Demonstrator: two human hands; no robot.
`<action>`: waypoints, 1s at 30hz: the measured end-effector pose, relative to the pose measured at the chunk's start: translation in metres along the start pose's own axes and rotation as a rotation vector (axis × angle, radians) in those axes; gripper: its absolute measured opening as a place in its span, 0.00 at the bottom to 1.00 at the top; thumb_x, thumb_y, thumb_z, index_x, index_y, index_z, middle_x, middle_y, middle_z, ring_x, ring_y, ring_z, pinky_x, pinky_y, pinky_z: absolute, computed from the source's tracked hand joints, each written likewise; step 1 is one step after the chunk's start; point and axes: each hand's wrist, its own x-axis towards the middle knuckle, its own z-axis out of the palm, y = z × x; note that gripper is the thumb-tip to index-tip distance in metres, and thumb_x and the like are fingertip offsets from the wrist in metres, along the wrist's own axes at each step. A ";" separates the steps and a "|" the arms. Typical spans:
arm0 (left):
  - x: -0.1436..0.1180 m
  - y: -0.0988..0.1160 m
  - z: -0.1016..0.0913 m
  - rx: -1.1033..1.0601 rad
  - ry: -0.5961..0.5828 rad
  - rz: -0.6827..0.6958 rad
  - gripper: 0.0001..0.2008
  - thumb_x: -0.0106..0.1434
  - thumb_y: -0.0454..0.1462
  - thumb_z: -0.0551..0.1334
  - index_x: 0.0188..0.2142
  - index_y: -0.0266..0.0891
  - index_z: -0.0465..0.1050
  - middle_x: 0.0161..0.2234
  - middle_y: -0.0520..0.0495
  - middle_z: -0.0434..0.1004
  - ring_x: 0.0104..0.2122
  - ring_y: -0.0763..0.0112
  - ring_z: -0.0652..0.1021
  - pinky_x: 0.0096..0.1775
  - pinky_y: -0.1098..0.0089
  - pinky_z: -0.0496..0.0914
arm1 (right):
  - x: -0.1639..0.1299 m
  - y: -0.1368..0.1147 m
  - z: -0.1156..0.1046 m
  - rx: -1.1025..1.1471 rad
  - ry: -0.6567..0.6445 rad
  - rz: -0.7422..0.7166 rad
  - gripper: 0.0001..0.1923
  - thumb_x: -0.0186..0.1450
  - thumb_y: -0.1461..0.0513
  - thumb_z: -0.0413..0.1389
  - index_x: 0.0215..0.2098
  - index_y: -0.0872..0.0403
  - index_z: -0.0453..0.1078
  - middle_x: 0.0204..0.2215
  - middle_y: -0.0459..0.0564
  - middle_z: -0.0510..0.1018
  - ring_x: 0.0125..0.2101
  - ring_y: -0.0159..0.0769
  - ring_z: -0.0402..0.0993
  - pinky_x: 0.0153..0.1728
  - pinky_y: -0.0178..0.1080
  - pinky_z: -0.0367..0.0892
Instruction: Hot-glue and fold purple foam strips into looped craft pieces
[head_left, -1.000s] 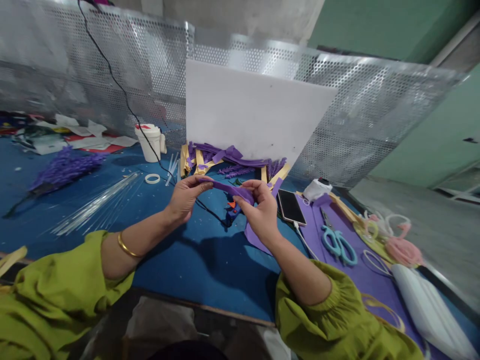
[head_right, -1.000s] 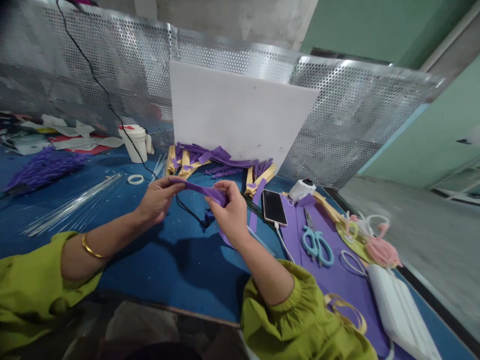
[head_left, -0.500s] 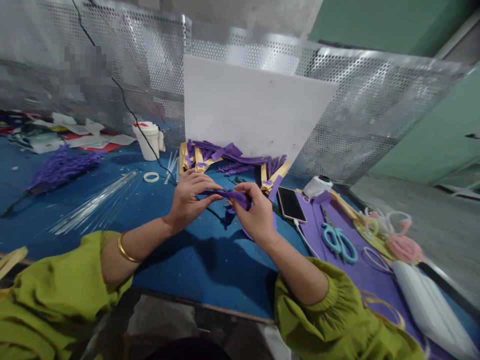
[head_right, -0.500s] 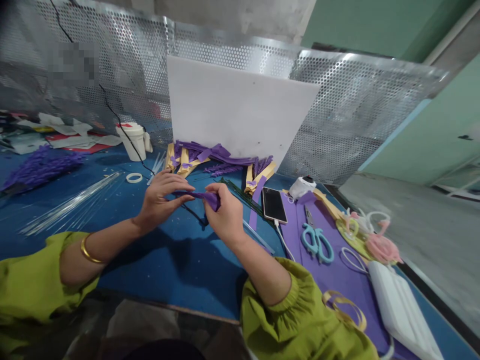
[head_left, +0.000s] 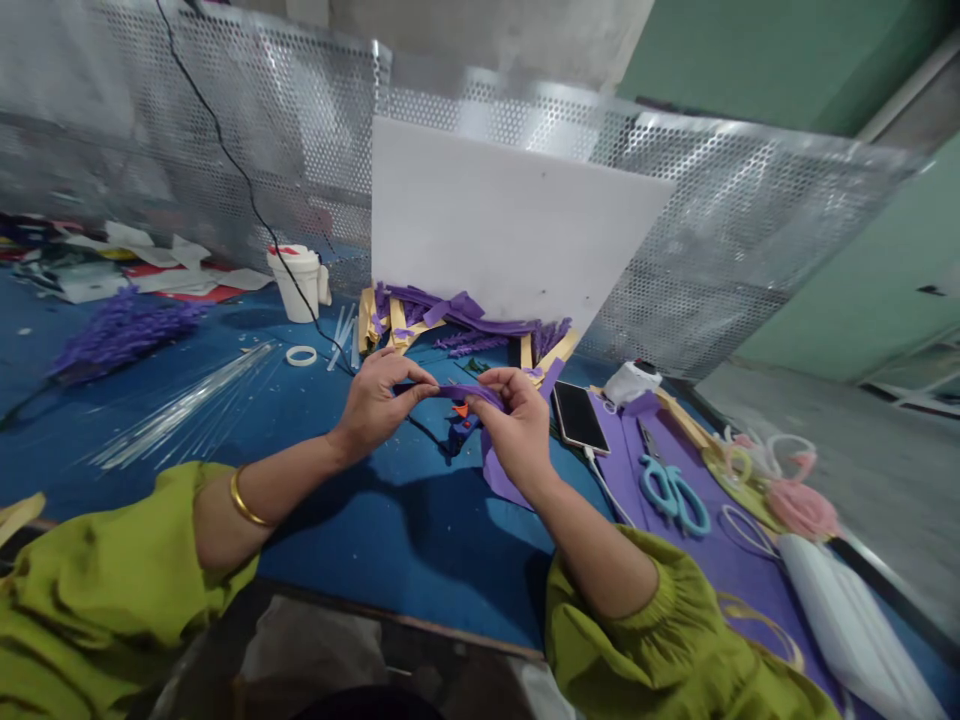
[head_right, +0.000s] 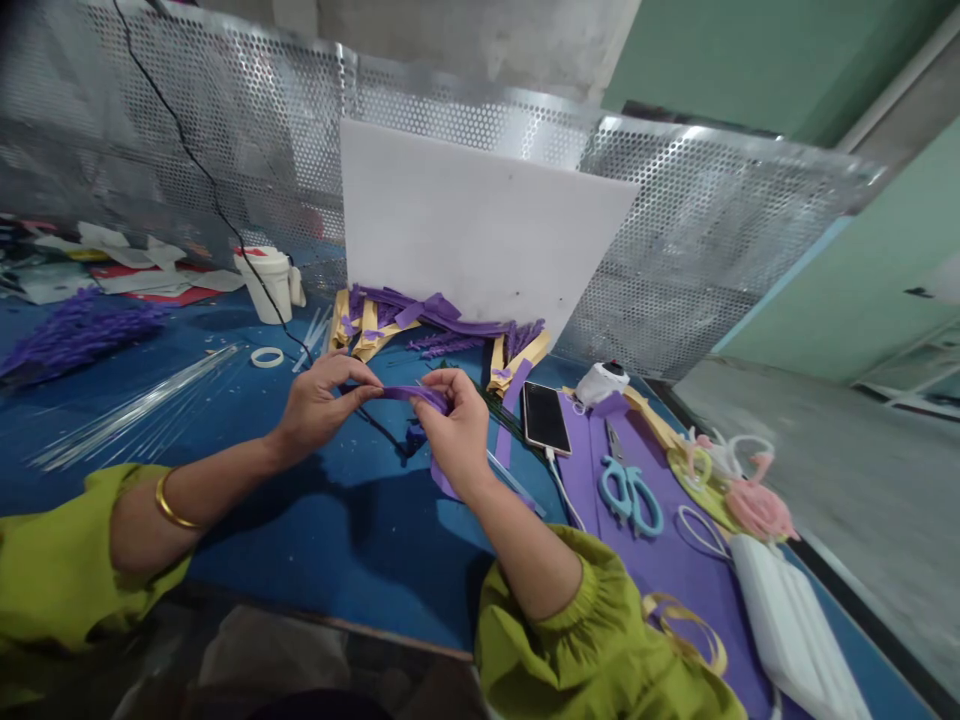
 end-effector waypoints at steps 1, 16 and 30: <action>0.000 -0.001 0.000 -0.032 0.007 -0.044 0.06 0.61 0.41 0.68 0.29 0.43 0.79 0.30 0.51 0.82 0.34 0.65 0.78 0.56 0.58 0.64 | 0.001 0.000 0.000 0.033 -0.004 0.020 0.10 0.56 0.63 0.61 0.36 0.51 0.69 0.25 0.42 0.75 0.25 0.33 0.71 0.28 0.37 0.66; 0.004 -0.016 0.009 -0.742 0.227 -0.523 0.21 0.50 0.53 0.73 0.31 0.38 0.81 0.30 0.48 0.80 0.31 0.70 0.77 0.42 0.65 0.72 | 0.008 -0.006 -0.003 0.197 0.136 0.062 0.12 0.51 0.62 0.64 0.34 0.52 0.69 0.23 0.41 0.75 0.24 0.32 0.73 0.28 0.37 0.69; 0.004 -0.005 0.008 -0.640 0.164 -0.491 0.07 0.48 0.39 0.75 0.29 0.42 0.83 0.29 0.50 0.82 0.31 0.69 0.77 0.40 0.65 0.72 | 0.004 -0.004 -0.002 0.096 0.075 0.011 0.15 0.54 0.59 0.66 0.38 0.51 0.71 0.30 0.44 0.77 0.31 0.34 0.74 0.32 0.37 0.70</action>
